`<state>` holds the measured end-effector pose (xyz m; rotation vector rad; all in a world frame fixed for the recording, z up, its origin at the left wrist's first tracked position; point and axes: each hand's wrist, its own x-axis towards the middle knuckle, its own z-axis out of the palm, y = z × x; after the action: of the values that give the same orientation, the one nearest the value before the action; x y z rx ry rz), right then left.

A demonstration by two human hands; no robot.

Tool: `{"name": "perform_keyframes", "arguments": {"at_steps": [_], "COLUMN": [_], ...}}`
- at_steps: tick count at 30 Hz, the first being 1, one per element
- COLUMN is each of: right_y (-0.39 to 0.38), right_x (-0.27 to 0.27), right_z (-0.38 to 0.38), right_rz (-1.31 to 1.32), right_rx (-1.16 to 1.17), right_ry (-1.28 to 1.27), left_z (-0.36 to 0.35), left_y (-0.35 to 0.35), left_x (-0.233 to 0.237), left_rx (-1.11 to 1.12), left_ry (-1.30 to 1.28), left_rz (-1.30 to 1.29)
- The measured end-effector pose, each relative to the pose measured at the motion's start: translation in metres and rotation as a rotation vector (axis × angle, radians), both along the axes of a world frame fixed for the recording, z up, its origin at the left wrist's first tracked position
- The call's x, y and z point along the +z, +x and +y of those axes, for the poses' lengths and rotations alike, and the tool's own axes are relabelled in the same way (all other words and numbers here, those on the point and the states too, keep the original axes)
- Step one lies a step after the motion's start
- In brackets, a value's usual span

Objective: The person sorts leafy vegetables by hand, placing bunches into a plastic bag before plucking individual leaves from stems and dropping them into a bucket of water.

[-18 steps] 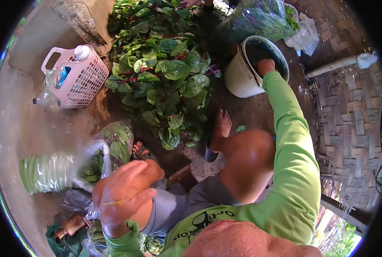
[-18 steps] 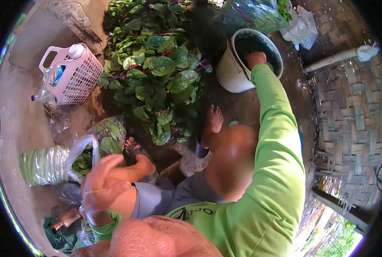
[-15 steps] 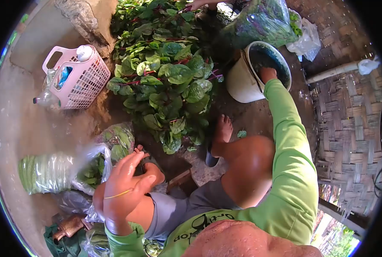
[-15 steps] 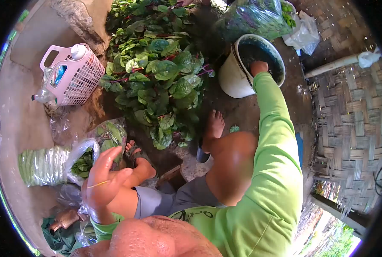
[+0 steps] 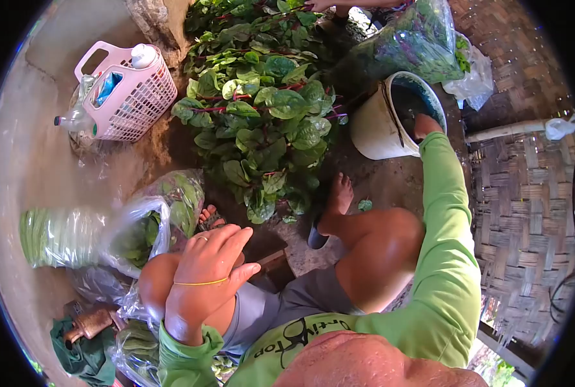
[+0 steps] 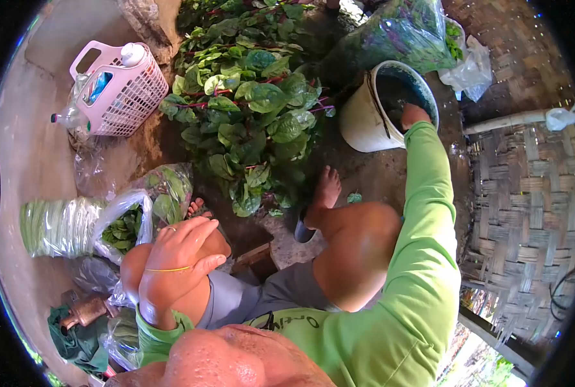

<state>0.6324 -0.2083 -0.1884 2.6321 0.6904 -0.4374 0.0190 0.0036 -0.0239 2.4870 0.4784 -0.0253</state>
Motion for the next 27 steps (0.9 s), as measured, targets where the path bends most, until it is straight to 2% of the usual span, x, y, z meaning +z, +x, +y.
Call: {"name": "perform_keyframes", "arguments": {"at_steps": [2,6,9,10,13,18,21,23,26,27], "right_y": [0.001,0.004,0.019,0.016,-0.015,-0.005,-0.023,-0.026,-0.029,-0.04], "right_x": [0.023,0.067,0.081,0.089,0.127,0.155,0.195,0.219,0.256,0.268], "right_z": [-0.001,-0.014,-0.02,-0.027,-0.025,-0.028,-0.005,0.017,0.063,0.085], "right_rz": [0.066,-0.028,-0.109,-0.143,-0.196,-0.25,-0.331,-0.401,-0.406,-0.395], "right_rx": [-0.065,0.05,0.124,0.124,0.084,0.155,0.202,0.276,0.375,0.383], "right_ry": [-0.053,0.012,-0.125,-0.034,-0.056,-0.149,-0.226,-0.162,-0.117,-0.088], "left_z": [-0.004,-0.012,-0.018,-0.02,-0.024,-0.026,-0.026,-0.025,-0.023,-0.022], "left_y": [-0.001,-0.006,-0.007,-0.008,-0.012,-0.017,-0.021,-0.022,-0.023,-0.022], "left_x": [0.001,0.004,0.009,0.01,0.007,0.004,0.004,0.006,-0.001,-0.001], "left_rx": [-0.019,-0.041,-0.062,-0.067,-0.089,-0.145,-0.174,-0.17,-0.135,-0.141], "left_ry": [-0.005,-0.03,-0.043,-0.045,-0.046,-0.076,-0.089,-0.088,-0.018,-0.027], "left_rz": [-0.021,-0.069,-0.114,-0.129,-0.207,-0.243,-0.223,-0.232,-0.394,-0.341]}}
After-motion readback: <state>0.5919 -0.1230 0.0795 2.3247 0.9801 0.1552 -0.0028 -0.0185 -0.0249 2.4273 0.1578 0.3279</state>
